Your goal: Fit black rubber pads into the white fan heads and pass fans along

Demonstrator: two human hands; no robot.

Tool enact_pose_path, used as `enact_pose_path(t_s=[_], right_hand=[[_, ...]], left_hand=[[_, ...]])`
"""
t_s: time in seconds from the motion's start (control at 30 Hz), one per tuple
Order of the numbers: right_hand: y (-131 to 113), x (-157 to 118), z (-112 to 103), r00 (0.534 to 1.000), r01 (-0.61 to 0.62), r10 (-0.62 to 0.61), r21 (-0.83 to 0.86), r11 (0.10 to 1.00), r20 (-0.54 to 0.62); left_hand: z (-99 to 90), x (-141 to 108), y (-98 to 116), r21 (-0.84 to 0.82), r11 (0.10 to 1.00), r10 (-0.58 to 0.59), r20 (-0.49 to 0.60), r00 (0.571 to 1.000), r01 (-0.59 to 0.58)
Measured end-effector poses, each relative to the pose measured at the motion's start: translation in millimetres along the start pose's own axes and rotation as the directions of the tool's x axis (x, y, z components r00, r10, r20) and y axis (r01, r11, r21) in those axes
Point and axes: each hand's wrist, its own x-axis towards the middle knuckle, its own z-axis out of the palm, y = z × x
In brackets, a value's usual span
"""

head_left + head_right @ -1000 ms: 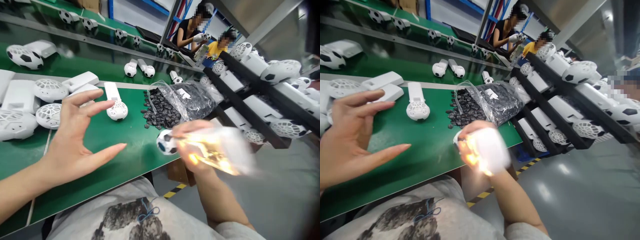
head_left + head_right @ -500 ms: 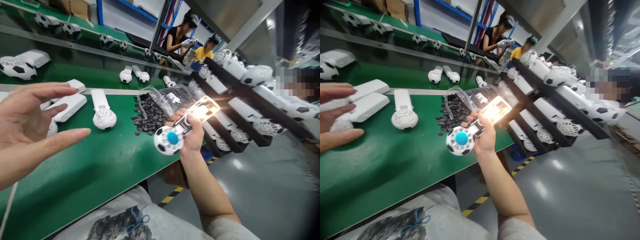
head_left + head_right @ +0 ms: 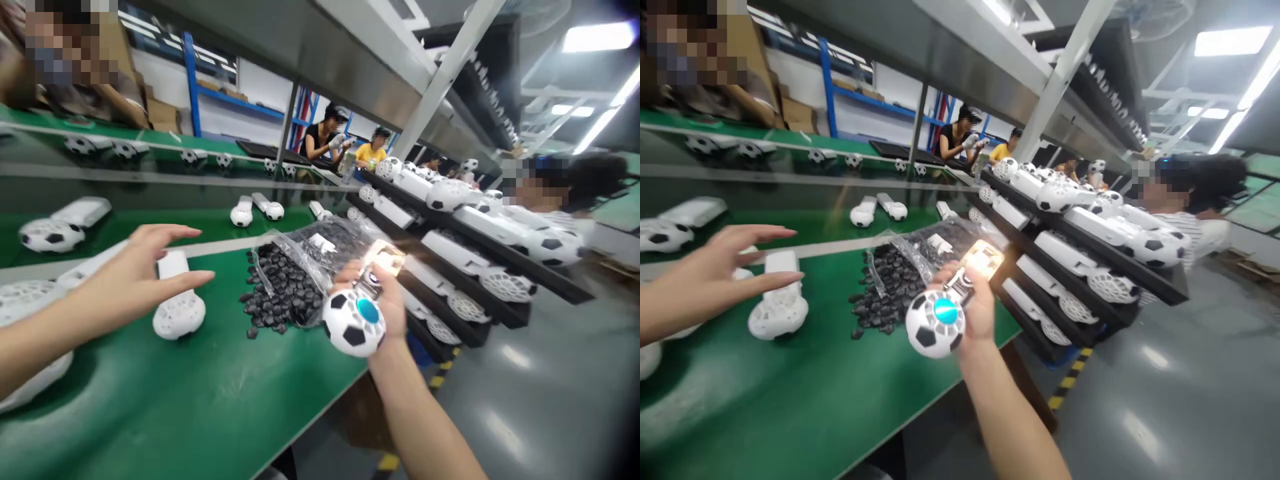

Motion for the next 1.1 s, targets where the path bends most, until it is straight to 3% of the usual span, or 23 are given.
enact_pose_path(t_s=[0.07,0.1,0.17,0.23,0.27,0.33,0.5,0.6,0.7,0.8,0.9,1.0,1.1], right_hand=[[-19.9,14.1,0.5,0.983,0.179,-0.182,-0.256,0.950,0.012],[-30.6,26.7,2.1,0.963,0.260,-0.268,-0.379,0.888,0.032],[-49.8,63.6,8.1,0.905,0.394,-0.411,-0.581,0.712,0.110],[-61.0,112.9,16.2,0.866,0.424,-0.463,-0.767,0.481,0.188],[-62.4,140.1,19.7,0.869,0.359,-0.462,-0.869,0.340,0.178],[-56.0,195.1,23.2,0.922,0.070,-0.384,-0.997,0.028,0.054],[-8.9,302.6,8.7,0.926,-0.192,-0.350,-0.975,-0.114,-0.141],[19.9,338.2,-11.6,0.909,-0.307,-0.350,-0.933,-0.187,-0.229],[42.3,353.5,-33.7,0.908,-0.355,-0.333,-0.890,-0.285,-0.255],[59.3,355.4,-46.7,0.942,-0.280,-0.291,-0.866,-0.415,-0.165],[73.3,355.2,-46.3,0.990,-0.092,-0.139,-0.847,-0.524,-0.021],[84.0,354.8,-40.4,0.998,0.027,0.055,-0.818,-0.575,-0.006],[88.6,346.9,-35.6,0.993,0.028,0.106,-0.789,-0.614,-0.047]], left_hand=[[6.3,39.8,1.5,0.027,0.999,-0.050,0.192,0.980,0.046],[12.0,60.5,2.6,0.065,0.997,-0.053,0.237,0.970,0.039],[29.4,99.6,4.9,0.131,0.990,-0.084,0.272,0.959,0.049],[53.4,131.2,8.3,0.174,0.984,-0.099,0.295,0.950,0.049],[66.6,143.4,10.4,0.187,0.981,-0.102,0.306,0.947,0.045],[92.4,161.2,14.6,0.207,0.977,-0.108,0.318,0.942,0.042],[136.8,190.4,11.3,0.236,0.971,-0.109,0.323,0.940,0.031],[150.6,206.9,0.9,0.234,0.972,-0.102,0.348,0.932,0.018],[159.3,217.0,-6.3,0.207,0.978,-0.087,0.385,0.919,0.006],[158.8,213.7,-5.2,0.176,0.984,-0.080,0.404,0.911,0.009],[139.5,189.1,3.5,0.154,0.988,-0.084,0.428,0.900,0.019],[100.9,136.8,18.5,0.141,0.990,-0.076,0.438,0.896,0.014],[62.5,65.4,35.2,0.157,0.987,-0.053,0.458,0.887,-0.022]])
